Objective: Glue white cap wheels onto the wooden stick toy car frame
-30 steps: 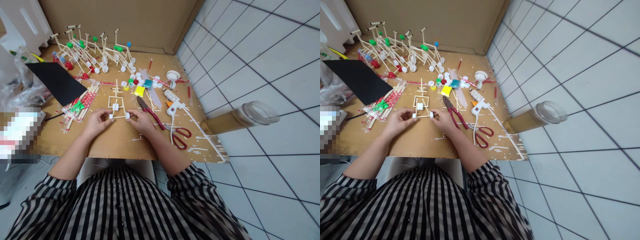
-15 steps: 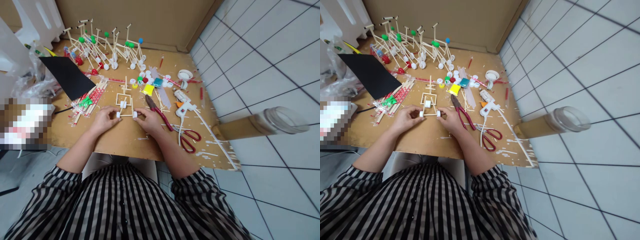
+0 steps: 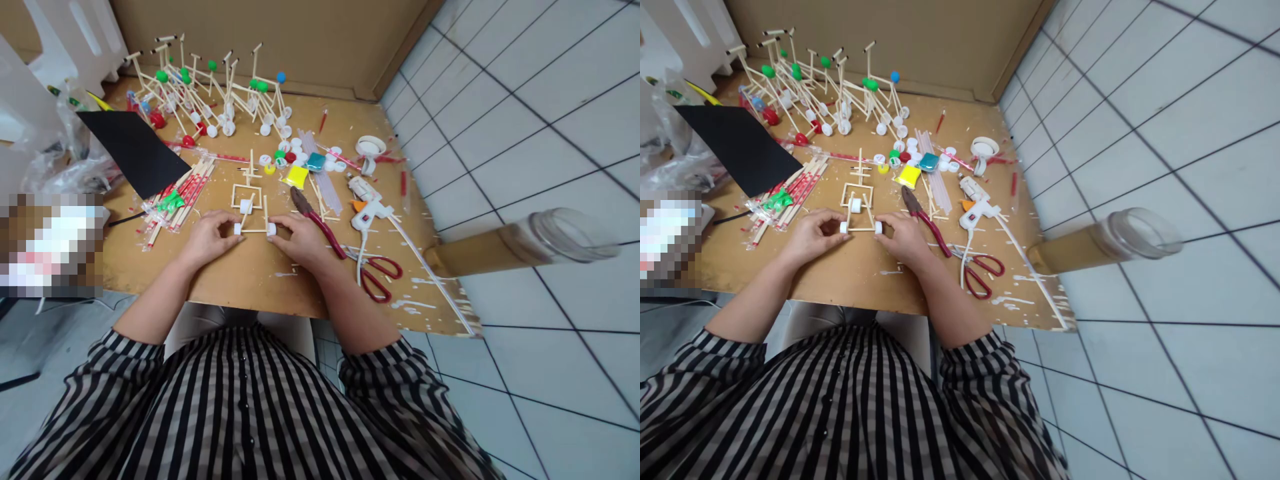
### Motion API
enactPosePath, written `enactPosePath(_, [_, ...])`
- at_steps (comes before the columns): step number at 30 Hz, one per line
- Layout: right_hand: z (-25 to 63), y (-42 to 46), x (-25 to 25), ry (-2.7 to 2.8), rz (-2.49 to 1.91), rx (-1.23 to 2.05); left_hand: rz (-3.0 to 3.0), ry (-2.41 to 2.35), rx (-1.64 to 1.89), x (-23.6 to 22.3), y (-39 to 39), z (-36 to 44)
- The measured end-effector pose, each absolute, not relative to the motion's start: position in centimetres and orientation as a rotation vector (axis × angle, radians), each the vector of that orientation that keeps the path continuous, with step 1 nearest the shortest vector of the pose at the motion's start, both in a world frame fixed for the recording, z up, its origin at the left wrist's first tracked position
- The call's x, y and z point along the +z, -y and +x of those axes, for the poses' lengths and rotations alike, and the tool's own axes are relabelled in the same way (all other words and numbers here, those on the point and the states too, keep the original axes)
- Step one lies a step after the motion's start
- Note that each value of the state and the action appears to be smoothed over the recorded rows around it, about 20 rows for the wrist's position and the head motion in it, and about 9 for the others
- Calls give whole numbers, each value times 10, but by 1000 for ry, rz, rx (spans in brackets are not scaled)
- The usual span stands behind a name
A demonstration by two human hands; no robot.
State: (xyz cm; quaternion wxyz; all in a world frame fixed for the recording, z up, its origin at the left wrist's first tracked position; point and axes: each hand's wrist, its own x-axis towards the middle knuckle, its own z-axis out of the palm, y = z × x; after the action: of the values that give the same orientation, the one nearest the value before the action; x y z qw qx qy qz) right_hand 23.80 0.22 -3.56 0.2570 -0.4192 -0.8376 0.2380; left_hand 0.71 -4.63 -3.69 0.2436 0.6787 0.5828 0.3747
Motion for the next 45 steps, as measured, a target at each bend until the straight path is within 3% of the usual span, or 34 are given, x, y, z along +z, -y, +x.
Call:
enactPosePath(30, [240,-1,-23,2433,-1190,575,1833,-1561,1069,-40,47,7])
enactPosePath(41, [241,-1,-20,2460,-1172,590,1320,-1584,1388,-21,43,2])
enactPosePath(45, [241,-1,-20,2463,-1159,577,1224,-1763,1302,-6,28,-3])
